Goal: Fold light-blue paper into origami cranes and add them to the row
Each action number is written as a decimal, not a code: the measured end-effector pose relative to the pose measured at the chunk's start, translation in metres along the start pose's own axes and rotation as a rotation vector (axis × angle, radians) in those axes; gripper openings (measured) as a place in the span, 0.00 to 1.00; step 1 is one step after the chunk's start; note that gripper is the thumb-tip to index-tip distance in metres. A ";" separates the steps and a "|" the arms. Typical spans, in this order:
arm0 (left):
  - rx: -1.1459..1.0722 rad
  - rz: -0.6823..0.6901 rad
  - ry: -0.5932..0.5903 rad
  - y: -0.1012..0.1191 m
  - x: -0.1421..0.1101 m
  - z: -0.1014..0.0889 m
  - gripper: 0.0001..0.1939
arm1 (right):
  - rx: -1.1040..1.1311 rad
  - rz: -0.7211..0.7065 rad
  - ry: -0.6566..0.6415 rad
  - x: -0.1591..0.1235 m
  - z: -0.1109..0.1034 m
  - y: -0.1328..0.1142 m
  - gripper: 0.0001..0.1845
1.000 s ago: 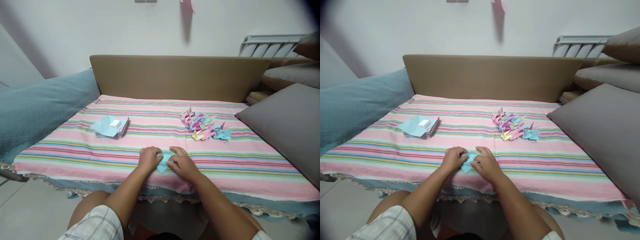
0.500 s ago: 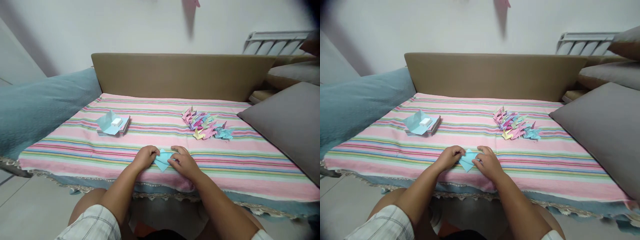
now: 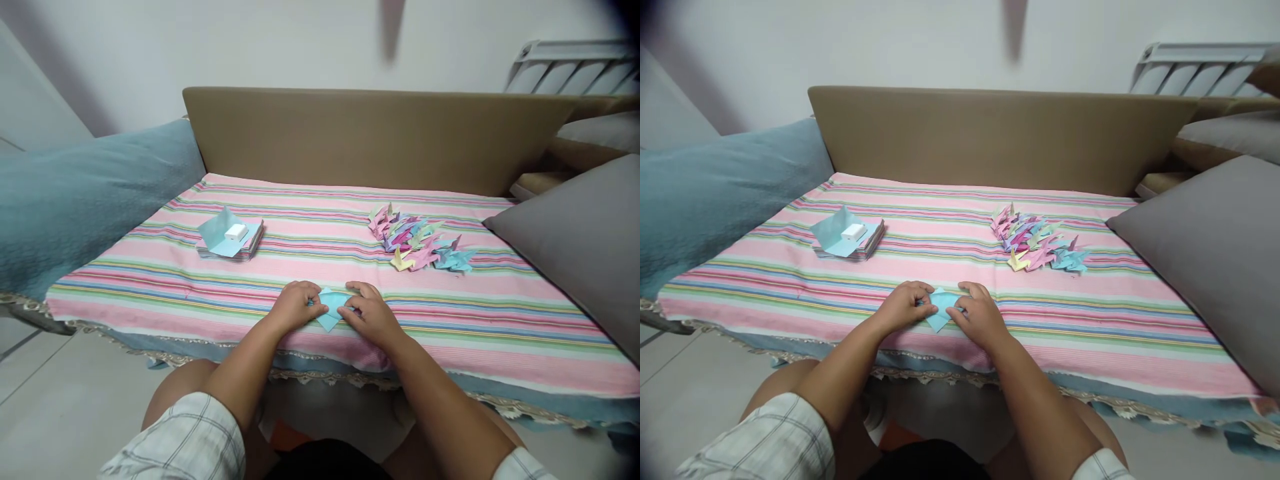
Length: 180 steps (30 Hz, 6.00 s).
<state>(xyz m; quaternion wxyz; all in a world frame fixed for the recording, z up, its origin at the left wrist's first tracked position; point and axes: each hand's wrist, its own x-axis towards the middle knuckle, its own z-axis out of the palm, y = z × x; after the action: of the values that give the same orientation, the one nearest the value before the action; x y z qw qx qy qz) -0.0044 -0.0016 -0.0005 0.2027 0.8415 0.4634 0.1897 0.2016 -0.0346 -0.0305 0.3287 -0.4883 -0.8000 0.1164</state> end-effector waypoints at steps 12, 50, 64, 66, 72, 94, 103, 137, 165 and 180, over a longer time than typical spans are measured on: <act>0.077 -0.011 -0.012 -0.001 0.001 0.005 0.07 | -0.040 0.017 0.010 0.000 0.003 -0.001 0.09; 0.292 -0.192 0.092 0.005 -0.016 -0.002 0.10 | -0.232 0.015 -0.062 0.003 -0.003 -0.011 0.08; 0.260 -0.161 0.154 -0.008 -0.022 -0.010 0.04 | -0.203 0.037 -0.071 0.002 -0.001 -0.007 0.08; 0.273 -0.135 0.284 -0.003 -0.027 -0.010 0.03 | -0.199 0.036 -0.066 0.002 0.000 -0.007 0.08; 0.268 0.462 0.222 0.030 -0.050 0.017 0.11 | -0.183 0.032 -0.051 0.001 0.001 -0.006 0.09; 0.433 0.330 0.089 0.028 -0.053 0.046 0.21 | -0.047 0.140 -0.070 -0.004 -0.014 0.012 0.08; 0.450 0.335 0.083 0.029 -0.053 0.048 0.23 | -0.057 0.138 -0.078 -0.003 -0.012 0.013 0.07; 0.458 0.316 0.124 0.032 -0.051 0.053 0.21 | 0.055 0.311 -0.187 -0.011 -0.024 0.022 0.16; 0.479 0.269 0.124 0.036 -0.052 0.056 0.25 | 0.122 0.447 -0.151 -0.007 -0.016 0.018 0.10; 0.492 0.281 0.134 0.035 -0.052 0.056 0.24 | 0.056 0.441 -0.136 -0.009 -0.013 0.015 0.14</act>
<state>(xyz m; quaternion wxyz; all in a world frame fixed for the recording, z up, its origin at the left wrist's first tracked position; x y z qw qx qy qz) 0.0226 -0.0722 -0.0370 -0.0667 0.9070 0.3868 0.1529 0.2228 -0.0363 -0.0318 0.2539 -0.6331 -0.6907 0.2402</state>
